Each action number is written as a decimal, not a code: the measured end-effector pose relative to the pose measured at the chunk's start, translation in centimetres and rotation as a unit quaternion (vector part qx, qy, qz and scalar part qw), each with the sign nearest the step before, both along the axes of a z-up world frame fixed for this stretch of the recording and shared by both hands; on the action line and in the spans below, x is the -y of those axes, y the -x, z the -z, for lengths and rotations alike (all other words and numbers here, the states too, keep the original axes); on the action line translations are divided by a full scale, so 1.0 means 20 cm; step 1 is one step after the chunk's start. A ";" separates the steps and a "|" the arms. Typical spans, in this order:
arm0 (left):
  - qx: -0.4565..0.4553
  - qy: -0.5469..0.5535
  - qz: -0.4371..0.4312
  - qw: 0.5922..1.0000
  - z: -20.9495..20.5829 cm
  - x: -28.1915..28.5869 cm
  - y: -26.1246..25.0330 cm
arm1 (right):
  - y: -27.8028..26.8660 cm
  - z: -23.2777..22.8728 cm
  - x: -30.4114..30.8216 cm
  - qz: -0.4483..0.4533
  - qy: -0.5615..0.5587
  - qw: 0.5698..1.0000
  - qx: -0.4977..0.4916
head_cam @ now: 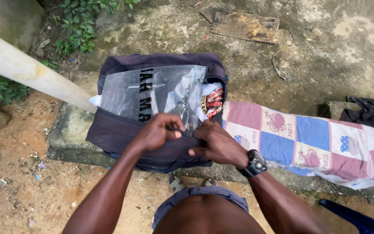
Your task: The person removes plastic-wrapped and loose clothing items from a bag, placing them on a bench and chair, before putting some items back into the bag.
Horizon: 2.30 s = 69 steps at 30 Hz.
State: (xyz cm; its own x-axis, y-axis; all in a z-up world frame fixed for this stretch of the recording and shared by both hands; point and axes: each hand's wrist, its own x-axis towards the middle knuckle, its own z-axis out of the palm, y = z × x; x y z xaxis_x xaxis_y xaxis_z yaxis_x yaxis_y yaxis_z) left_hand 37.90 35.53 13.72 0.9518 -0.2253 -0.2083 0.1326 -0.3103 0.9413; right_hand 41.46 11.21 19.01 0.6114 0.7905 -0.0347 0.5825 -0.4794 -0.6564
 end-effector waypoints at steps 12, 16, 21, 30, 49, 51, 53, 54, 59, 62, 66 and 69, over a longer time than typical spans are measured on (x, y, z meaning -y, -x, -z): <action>0.170 -0.388 -0.011 0.906 0.22 -0.05 -0.75 | -0.10 -0.01 -0.09 0.058 -0.086 0.994 0.036; 0.129 -0.444 0.059 0.885 0.18 -0.01 -0.62 | -0.11 0.08 -0.10 0.100 -0.114 0.988 0.021; 0.155 -0.458 0.043 0.874 0.19 -0.01 -0.61 | -0.11 0.25 -0.10 0.138 -0.149 0.978 -0.051; 0.120 -0.426 0.027 0.896 0.15 0.06 -0.57 | -0.76 0.48 -0.04 0.204 -0.022 0.977 -0.055; 0.112 -0.273 -0.102 0.950 0.28 -0.38 -1.01 | -1.13 0.85 -0.56 0.216 0.092 0.971 -0.050; 0.119 -0.258 -0.090 0.955 0.36 -0.57 -1.15 | -1.05 0.87 -0.62 0.254 0.086 0.963 -0.008; 0.114 -0.243 -0.068 0.961 0.42 -0.67 -1.27 | -0.99 0.84 -0.63 0.303 0.038 0.952 0.030; 0.103 -0.235 -0.051 0.965 0.43 -0.72 -1.33 | -0.96 0.81 -0.62 0.301 0.044 0.952 0.024; 0.037 -0.170 -0.013 0.985 0.45 -0.78 -1.42 | -0.89 0.58 -0.67 0.300 0.160 0.939 0.044; 0.025 -0.142 -0.007 0.990 0.49 -0.79 -1.45 | -0.91 0.48 -0.72 0.227 0.160 0.959 0.058; 0.012 -0.082 0.005 0.997 0.53 -0.77 -1.40 | -0.90 0.31 -0.76 0.132 0.155 0.979 0.024; -0.050 -0.221 0.110 0.968 0.44 -0.74 -1.28 | -0.75 0.13 -0.71 0.085 0.099 0.991 0.038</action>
